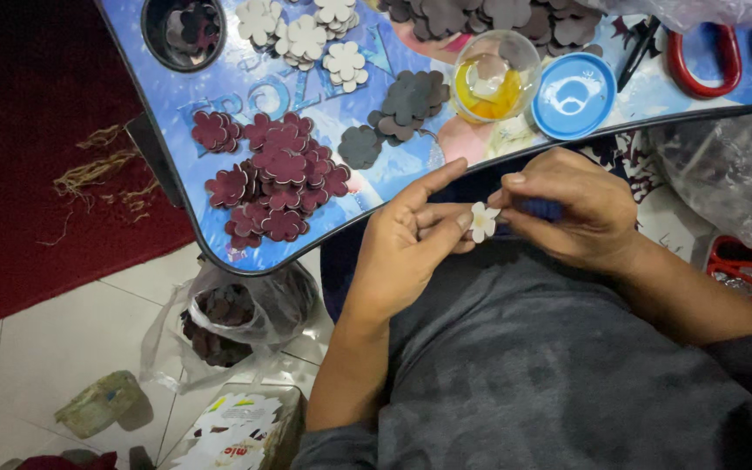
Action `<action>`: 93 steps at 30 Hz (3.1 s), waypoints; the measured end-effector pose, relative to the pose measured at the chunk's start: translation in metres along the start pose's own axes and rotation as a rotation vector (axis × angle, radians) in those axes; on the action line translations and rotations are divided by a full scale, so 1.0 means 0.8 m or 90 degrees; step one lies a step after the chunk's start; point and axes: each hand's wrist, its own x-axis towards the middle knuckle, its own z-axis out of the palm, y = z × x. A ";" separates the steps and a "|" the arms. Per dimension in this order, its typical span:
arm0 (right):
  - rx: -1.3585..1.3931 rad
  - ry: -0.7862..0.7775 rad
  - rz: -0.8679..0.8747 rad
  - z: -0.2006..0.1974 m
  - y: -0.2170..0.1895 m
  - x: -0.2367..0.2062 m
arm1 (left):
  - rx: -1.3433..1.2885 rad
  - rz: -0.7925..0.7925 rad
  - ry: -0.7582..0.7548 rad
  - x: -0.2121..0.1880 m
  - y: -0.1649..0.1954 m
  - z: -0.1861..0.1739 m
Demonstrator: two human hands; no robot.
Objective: The person repeatedly picks up flower-shaped cutouts from a table, applies a small amount of adhesive from a container, and presses two pieces together. The assembled pieces are placed into a growing pile on the table.
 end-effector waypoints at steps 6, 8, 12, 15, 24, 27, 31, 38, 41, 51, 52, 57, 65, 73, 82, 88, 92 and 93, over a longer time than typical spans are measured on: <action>0.069 0.058 0.110 0.009 0.002 -0.008 | 0.786 0.283 0.434 -0.001 0.025 0.003; 0.055 0.074 0.147 0.012 0.001 -0.009 | 0.979 0.386 0.491 0.003 0.035 -0.004; 0.037 0.073 0.181 0.018 -0.001 -0.009 | 1.097 0.334 0.508 0.011 0.042 -0.012; 0.041 0.068 0.186 0.019 -0.001 -0.007 | 1.146 0.322 0.498 0.015 0.040 -0.014; 0.045 0.072 0.165 0.021 -0.001 -0.003 | 1.195 0.362 0.476 0.017 0.027 -0.008; 0.054 0.070 0.162 0.018 0.000 -0.003 | 1.150 0.394 0.427 0.015 0.021 0.000; 0.050 0.077 0.164 0.019 0.002 -0.003 | 1.067 0.426 0.337 0.009 0.017 0.004; 0.051 0.076 0.179 0.019 0.002 -0.006 | 0.969 0.380 0.371 0.014 0.017 0.005; 0.075 0.076 0.212 0.017 0.000 -0.005 | 0.886 0.366 0.391 0.014 0.020 0.004; 0.299 0.072 0.361 -0.003 -0.025 0.001 | -0.005 0.203 0.190 0.014 -0.006 -0.012; 0.281 0.066 0.371 -0.006 -0.026 0.001 | -0.038 0.184 0.177 0.016 -0.012 -0.013; 0.289 0.019 0.384 -0.012 -0.027 0.006 | -0.057 0.114 0.128 0.013 -0.034 -0.007; 0.281 0.030 0.459 -0.004 -0.030 0.013 | -0.045 0.086 0.103 0.017 -0.047 0.003; 0.244 0.025 0.443 -0.004 -0.027 0.014 | -0.062 0.082 0.111 0.019 -0.053 0.007; 0.290 0.049 0.441 0.001 -0.021 0.011 | -0.059 0.090 0.102 0.018 -0.052 0.009; 0.259 0.038 0.437 0.002 -0.021 0.010 | -0.059 0.094 0.099 0.016 -0.052 0.008; 0.245 0.039 0.447 0.004 -0.023 0.013 | -0.081 0.084 0.101 0.015 -0.051 0.006; 0.244 0.038 0.449 0.004 -0.024 0.013 | -0.083 0.087 0.097 0.015 -0.052 0.006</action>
